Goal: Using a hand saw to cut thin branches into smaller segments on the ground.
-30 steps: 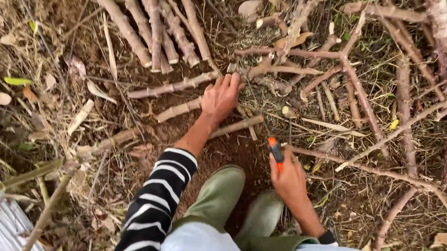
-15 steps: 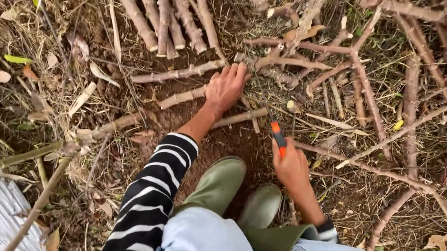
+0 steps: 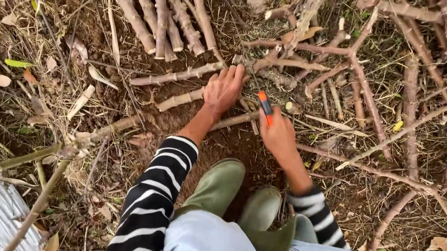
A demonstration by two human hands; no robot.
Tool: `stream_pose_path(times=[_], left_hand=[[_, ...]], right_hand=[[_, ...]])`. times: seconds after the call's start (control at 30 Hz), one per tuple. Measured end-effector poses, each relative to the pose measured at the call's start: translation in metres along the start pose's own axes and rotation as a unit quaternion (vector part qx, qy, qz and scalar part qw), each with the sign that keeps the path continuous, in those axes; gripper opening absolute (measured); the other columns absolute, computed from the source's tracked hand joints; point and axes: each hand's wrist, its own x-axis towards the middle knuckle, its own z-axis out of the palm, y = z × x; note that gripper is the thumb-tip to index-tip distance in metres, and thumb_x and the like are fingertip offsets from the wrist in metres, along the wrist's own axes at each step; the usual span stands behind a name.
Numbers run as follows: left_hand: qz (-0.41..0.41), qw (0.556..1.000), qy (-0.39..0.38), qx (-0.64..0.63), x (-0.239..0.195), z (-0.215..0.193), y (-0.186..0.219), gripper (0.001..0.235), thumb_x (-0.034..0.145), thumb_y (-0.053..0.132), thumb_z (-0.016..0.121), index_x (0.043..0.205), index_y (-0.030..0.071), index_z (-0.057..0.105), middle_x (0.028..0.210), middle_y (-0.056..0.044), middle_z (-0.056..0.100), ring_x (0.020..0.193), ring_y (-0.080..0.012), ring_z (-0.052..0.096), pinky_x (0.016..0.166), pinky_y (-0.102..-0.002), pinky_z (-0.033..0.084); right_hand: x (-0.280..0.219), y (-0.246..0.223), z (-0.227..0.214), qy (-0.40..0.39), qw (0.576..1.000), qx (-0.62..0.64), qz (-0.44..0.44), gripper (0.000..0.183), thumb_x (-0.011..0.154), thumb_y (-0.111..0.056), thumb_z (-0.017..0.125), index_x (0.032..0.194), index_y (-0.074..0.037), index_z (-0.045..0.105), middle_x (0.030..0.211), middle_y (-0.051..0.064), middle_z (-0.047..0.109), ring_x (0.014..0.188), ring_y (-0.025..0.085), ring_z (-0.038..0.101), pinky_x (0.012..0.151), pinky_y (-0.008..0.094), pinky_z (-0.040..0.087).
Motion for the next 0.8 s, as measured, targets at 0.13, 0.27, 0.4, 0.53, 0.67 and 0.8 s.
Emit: stream_pose_path(times=[0.13, 0.27, 0.4, 0.53, 0.67, 0.8], left_hand=[[0.023, 0.998, 0.037, 0.038, -0.007, 0.016, -0.003, 0.034, 0.108, 0.044, 0.040, 0.114, 0.014, 0.055, 0.082, 0.001, 0.053, 0.078, -0.0192, 0.066, 0.058, -0.030, 0.056], [-0.010, 0.998, -0.058, -0.014, -0.006, 0.012, -0.002, 0.037, 0.113, 0.044, 0.030, 0.117, 0.014, 0.052, 0.084, 0.001, 0.057, 0.081, -0.0189, 0.069, 0.059, -0.031, 0.057], [0.001, 0.999, -0.033, 0.002, -0.001, 0.004, -0.001, 0.035, 0.112, 0.045, 0.032, 0.113, 0.016, 0.052, 0.082, 0.003, 0.055, 0.078, -0.0174, 0.069, 0.057, -0.030, 0.057], [0.030, 0.998, 0.020, 0.054, -0.001, 0.007, -0.004, 0.033, 0.109, 0.046, 0.037, 0.108, 0.017, 0.052, 0.080, 0.003, 0.052, 0.077, -0.0164, 0.067, 0.056, -0.028, 0.055], [-0.007, 0.999, -0.048, 0.001, 0.001, -0.002, 0.002, 0.035, 0.111, 0.047, 0.030, 0.111, 0.018, 0.050, 0.082, 0.003, 0.053, 0.078, -0.0169, 0.068, 0.058, -0.030, 0.057], [-0.010, 0.995, -0.099, -0.017, 0.003, -0.008, 0.000, 0.036, 0.113, 0.047, 0.026, 0.114, 0.018, 0.048, 0.085, 0.001, 0.056, 0.083, -0.0189, 0.070, 0.062, -0.032, 0.058]], right_hand=[[-0.034, -0.005, -0.015, -0.033, 0.999, 0.015, 0.035, 0.060, 0.112, -0.043, 0.041, 0.121, 0.014, 0.057, 0.060, 0.013, 0.056, 0.044, 0.021, 0.054, 0.042, 0.031, 0.044], [-0.087, 0.000, -0.032, -0.073, 0.991, -0.007, 0.114, 0.045, 0.107, -0.042, 0.049, 0.110, 0.000, 0.062, 0.057, 0.009, 0.056, 0.045, 0.025, 0.058, 0.048, 0.036, 0.047], [-0.005, 0.004, 0.003, -0.014, 1.000, 0.007, 0.024, 0.047, 0.110, -0.043, 0.047, 0.110, 0.002, 0.062, 0.056, 0.009, 0.053, 0.043, 0.022, 0.056, 0.045, 0.034, 0.043], [-0.030, 0.006, -0.004, -0.002, 1.000, -0.005, 0.014, 0.044, 0.111, -0.040, 0.046, 0.110, 0.002, 0.061, 0.054, 0.009, 0.054, 0.042, 0.022, 0.057, 0.044, 0.032, 0.044], [-0.087, 0.002, -0.036, -0.087, 0.988, 0.019, 0.130, 0.047, 0.108, -0.039, 0.047, 0.116, 0.005, 0.060, 0.062, 0.013, 0.059, 0.045, 0.022, 0.057, 0.046, 0.033, 0.049], [-0.007, 0.006, -0.005, -0.037, 0.999, -0.019, 0.031, 0.050, 0.110, -0.040, 0.046, 0.114, 0.007, 0.061, 0.064, 0.014, 0.056, 0.047, 0.023, 0.057, 0.044, 0.034, 0.043]])
